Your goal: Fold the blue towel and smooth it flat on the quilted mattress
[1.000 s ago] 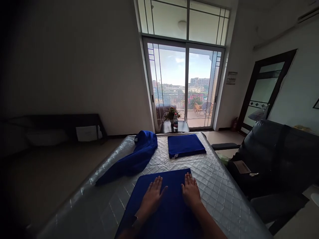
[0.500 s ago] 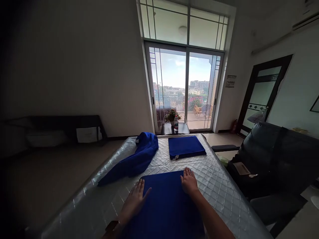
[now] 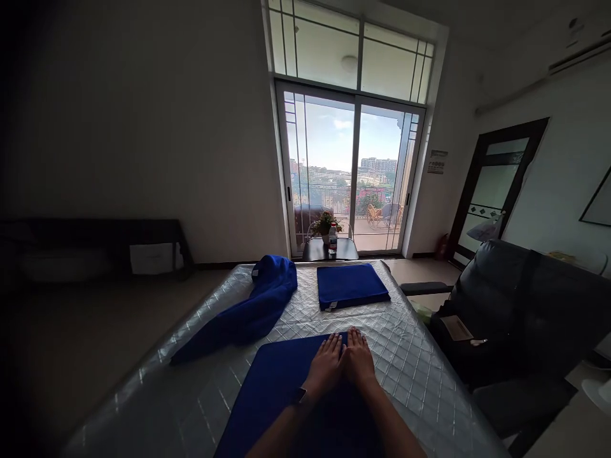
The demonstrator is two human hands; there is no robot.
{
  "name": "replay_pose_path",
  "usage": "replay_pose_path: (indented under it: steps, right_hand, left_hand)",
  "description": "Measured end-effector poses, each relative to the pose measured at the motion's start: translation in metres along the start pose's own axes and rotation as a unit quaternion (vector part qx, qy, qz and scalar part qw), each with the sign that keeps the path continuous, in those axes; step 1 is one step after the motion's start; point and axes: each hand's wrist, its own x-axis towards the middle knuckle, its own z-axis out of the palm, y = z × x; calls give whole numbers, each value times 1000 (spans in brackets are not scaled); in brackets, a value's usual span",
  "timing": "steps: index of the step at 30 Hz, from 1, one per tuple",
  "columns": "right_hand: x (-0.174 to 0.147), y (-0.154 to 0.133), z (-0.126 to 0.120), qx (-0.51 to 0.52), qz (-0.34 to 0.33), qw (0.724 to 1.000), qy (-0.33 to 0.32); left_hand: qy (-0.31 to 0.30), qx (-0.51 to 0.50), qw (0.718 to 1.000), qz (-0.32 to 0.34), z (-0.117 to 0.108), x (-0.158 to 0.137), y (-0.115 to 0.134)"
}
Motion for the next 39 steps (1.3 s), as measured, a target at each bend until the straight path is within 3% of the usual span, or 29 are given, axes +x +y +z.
replay_pose_path:
  steps: [4, 12, 17, 25, 29, 34, 36, 39]
  right_hand:
    - [1, 0, 1, 2, 1, 1000, 5]
    - [0, -7, -7, 1, 25, 999, -23]
    - [-1, -10, -9, -1, 38, 999, -31]
    - [-8, -7, -11, -1, 39, 999, -29]
    - [-8, -6, -10, 2, 39, 999, -25]
    - [-10, -2, -8, -1, 26, 999, -28]
    - [-10, -1, -7, -4, 21, 999, -30]
    - [-10, -1, -8, -5, 20, 999, -29]
  left_hand:
    - [13, 6, 999, -40, 1, -6, -23]
    - [43, 92, 982, -158, -45, -44, -128]
    - [32, 141, 974, -176, -54, -57, -144]
    - [16, 138, 973, -184, -63, -44, -133]
    - [22, 107, 986, -125, -53, -14, -84]
    - [-1, 52, 999, 9, -9, 4, 3]
    - [-7, 45, 999, 15, 3, 2, 16]
    - [-10, 55, 998, -4, 3, -5, 3]
